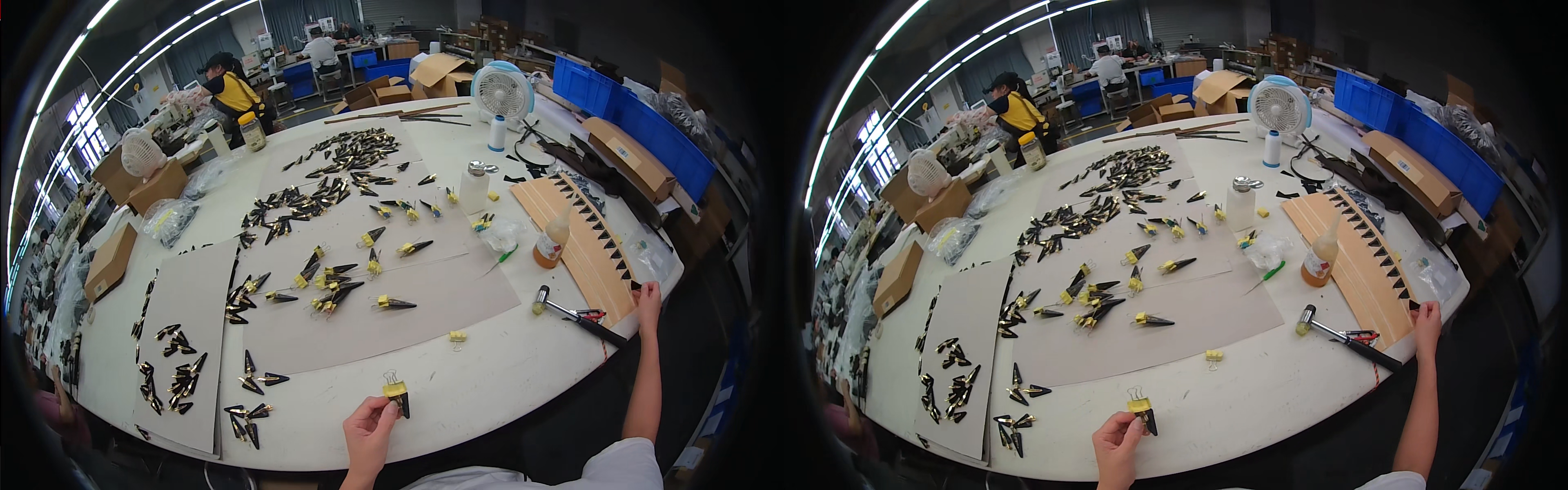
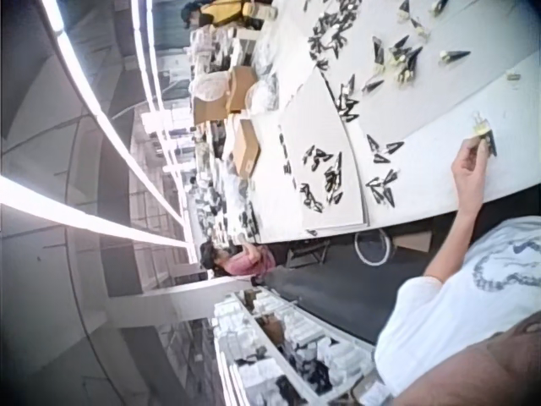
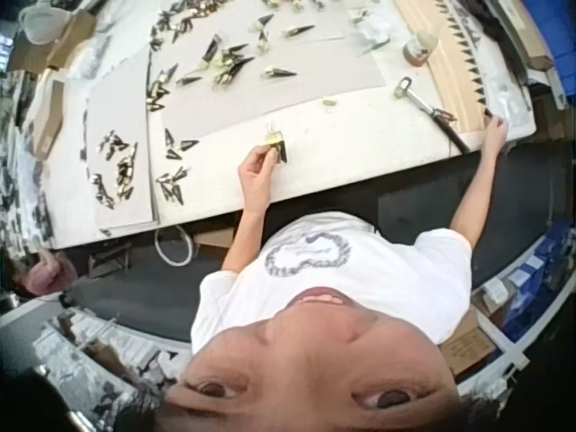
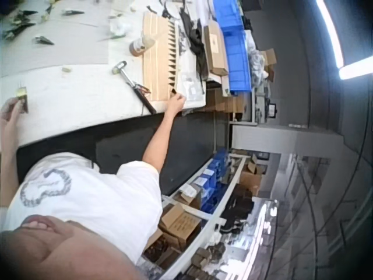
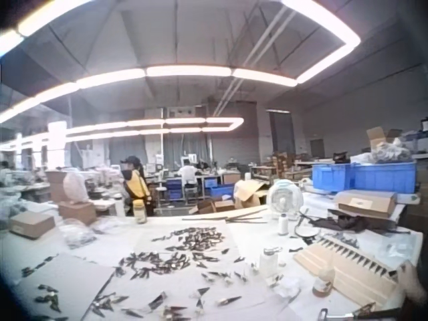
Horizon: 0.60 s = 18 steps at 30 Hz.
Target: The person assembles small leather components onto binder clips by hand on a workbench.
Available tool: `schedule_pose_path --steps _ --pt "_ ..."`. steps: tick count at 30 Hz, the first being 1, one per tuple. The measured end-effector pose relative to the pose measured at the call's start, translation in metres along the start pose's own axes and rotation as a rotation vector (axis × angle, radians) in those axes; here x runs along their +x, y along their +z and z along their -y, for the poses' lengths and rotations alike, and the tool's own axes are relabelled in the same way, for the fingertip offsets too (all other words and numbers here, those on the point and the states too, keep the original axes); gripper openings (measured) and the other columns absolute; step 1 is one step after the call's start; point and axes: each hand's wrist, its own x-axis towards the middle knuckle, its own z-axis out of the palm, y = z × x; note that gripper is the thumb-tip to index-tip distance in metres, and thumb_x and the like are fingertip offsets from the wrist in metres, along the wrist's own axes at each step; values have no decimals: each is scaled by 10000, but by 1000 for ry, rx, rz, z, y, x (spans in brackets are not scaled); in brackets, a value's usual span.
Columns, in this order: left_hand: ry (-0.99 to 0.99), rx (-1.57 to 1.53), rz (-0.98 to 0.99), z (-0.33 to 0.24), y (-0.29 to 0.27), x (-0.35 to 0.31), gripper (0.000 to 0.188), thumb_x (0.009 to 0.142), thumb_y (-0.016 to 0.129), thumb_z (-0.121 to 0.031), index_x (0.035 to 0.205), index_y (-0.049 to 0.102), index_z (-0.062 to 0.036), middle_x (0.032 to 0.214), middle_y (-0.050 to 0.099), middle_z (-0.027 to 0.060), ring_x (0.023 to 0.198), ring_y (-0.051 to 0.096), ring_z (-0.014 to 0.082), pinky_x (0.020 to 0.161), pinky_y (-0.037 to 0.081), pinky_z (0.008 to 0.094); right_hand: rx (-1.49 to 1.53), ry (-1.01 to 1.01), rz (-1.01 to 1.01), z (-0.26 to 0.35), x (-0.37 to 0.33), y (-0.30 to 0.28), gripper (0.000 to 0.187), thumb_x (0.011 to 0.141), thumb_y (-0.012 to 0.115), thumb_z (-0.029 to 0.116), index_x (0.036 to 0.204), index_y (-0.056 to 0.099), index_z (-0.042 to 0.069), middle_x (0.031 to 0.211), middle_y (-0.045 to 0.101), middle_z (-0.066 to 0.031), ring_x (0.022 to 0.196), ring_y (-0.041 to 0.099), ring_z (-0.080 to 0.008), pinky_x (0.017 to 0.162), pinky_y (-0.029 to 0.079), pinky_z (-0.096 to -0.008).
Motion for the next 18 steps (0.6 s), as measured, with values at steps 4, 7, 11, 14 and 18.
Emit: schedule_pose_path --steps 4,7,11,14,18 --pt "-72 -73 35 -8 -10 -3 106 919 557 -53 970 610 23 875 646 73 796 596 131 764 479 276 408 329 35 85 -19 -30 138 945 506 187 976 537 56 854 614 -50 841 626 -158 768 480 -270" --pt "-134 -244 60 -7 -16 -3 89 920 563 -59 961 612 2 918 650 83 840 606 152 811 477 287 667 51 219 194 -80 -24 134 942 509 175 945 535 43 864 621 -64 844 629 -146 834 504 -310" --pt "-220 -538 82 -10 -8 3 121 941 556 -103 1028 597 -29 1135 615 145 997 591 196 871 485 318 893 50 795 291 -232 76 72 922 535 103 890 526 39 885 634 -85 842 643 -149 820 535 -315" --pt "-318 -714 190 -22 1 5 173 952 541 -131 1077 599 -25 1332 508 151 1166 524 194 981 442 333 987 303 1116 320 -313 110 58 931 522 96 912 515 42 896 638 -82 838 646 -151 833 528 -317" --pt "-257 -824 199 -22 -22 10 212 955 534 -133 1118 582 -7 1324 509 158 1146 539 196 1004 448 325 955 231 1178 331 -346 130 66 941 517 89 923 509 26 896 639 -82 859 647 -145 819 520 -290"
